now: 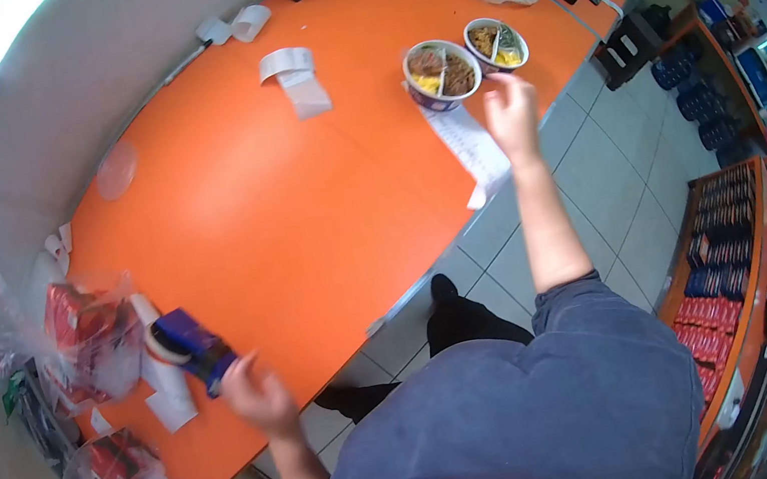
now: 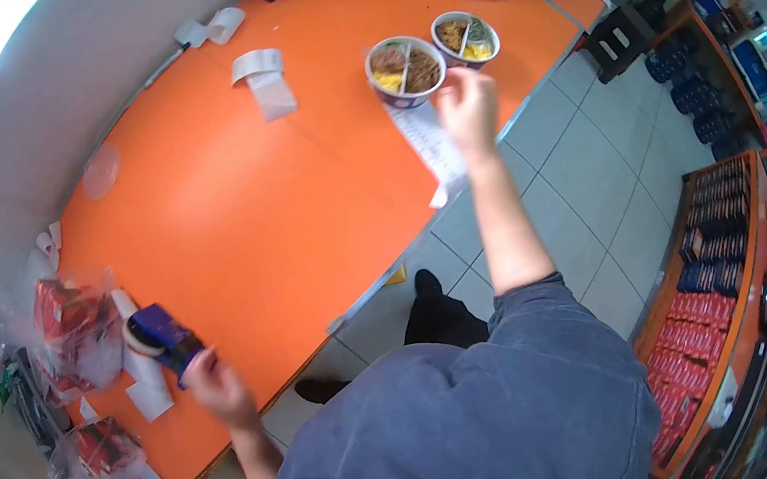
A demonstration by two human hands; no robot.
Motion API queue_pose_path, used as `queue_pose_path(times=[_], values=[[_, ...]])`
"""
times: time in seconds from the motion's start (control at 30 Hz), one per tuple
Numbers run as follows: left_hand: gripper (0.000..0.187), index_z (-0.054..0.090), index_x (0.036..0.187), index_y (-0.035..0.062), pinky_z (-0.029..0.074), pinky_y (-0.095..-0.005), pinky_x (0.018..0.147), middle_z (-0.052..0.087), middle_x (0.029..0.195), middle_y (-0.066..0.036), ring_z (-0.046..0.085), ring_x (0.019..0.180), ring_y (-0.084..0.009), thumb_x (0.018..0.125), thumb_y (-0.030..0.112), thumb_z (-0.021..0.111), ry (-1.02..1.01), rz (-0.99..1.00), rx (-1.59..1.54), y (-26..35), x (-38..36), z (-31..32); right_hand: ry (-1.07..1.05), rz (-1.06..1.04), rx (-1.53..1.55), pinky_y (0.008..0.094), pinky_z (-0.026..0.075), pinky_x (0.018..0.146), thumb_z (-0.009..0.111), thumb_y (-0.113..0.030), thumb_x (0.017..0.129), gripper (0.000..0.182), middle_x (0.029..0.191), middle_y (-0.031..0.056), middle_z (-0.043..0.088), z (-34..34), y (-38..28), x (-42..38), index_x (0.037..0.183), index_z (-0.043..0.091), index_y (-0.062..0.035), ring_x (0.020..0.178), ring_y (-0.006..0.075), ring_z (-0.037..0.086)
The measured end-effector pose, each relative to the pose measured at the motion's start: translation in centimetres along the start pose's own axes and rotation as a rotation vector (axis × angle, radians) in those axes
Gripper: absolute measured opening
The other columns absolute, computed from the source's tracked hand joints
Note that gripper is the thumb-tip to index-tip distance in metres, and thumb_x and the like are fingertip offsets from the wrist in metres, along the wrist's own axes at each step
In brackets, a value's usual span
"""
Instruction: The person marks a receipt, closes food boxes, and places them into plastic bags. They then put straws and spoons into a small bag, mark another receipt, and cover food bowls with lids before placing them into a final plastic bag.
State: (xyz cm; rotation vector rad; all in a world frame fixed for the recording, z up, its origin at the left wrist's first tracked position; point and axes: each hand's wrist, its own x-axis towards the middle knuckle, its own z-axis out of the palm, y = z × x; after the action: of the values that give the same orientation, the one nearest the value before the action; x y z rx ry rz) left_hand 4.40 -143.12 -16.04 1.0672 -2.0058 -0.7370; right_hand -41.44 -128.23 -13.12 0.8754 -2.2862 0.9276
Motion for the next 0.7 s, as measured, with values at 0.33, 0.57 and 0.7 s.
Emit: queue_pose_path(times=[0.33, 0.57, 0.7], values=[[0.056, 0.028, 0.132, 0.0185, 0.048, -0.0313, 0.054, 0.057, 0.079, -0.009, 0.058, 0.059, -0.0186, 0.088, 0.048, 0.044, -0.853, -0.916, -0.87, 15.9, 14.9, 36.1, -0.555, 0.826, 0.835, 0.0352, 0.048, 0.084, 0.03, -0.022, 0.097, 0.038, 0.116, 0.0131, 0.054, 5.5, 23.8, 8.6, 0.126, 0.041, 0.0004, 0.102, 0.0211, 0.056], [0.046, 0.032, 0.128, 0.0146, 0.049, -0.0326, 0.06, 0.056, 0.07, -0.007, 0.058, 0.062, -0.0179, 0.089, 0.037, 0.043, -0.715, -0.908, -0.935, 15.7, 12.4, 37.9, -0.666, 0.703, 0.692, 0.0328, 0.044, 0.089, 0.03, -0.018, 0.097, 0.037, 0.116, 0.0143, 0.053, 3.8, 22.2, 8.4, 0.124, 0.042, 0.0035, 0.104, 0.0208, 0.053], [0.048, 0.03, 0.13, 0.0131, 0.05, -0.0348, 0.065, 0.057, 0.086, -0.011, 0.059, 0.066, -0.0188, 0.09, 0.036, 0.041, -0.579, -0.924, -0.866, 17.9, 10.9, 33.7, -0.648, 0.502, 0.783, 0.0314, 0.049, 0.083, 0.029, -0.014, 0.096, 0.035, 0.114, 0.0141, 0.053, 3.4, 19.6, 8.2, 0.124, 0.041, 0.0036, 0.098, 0.0216, 0.057]])
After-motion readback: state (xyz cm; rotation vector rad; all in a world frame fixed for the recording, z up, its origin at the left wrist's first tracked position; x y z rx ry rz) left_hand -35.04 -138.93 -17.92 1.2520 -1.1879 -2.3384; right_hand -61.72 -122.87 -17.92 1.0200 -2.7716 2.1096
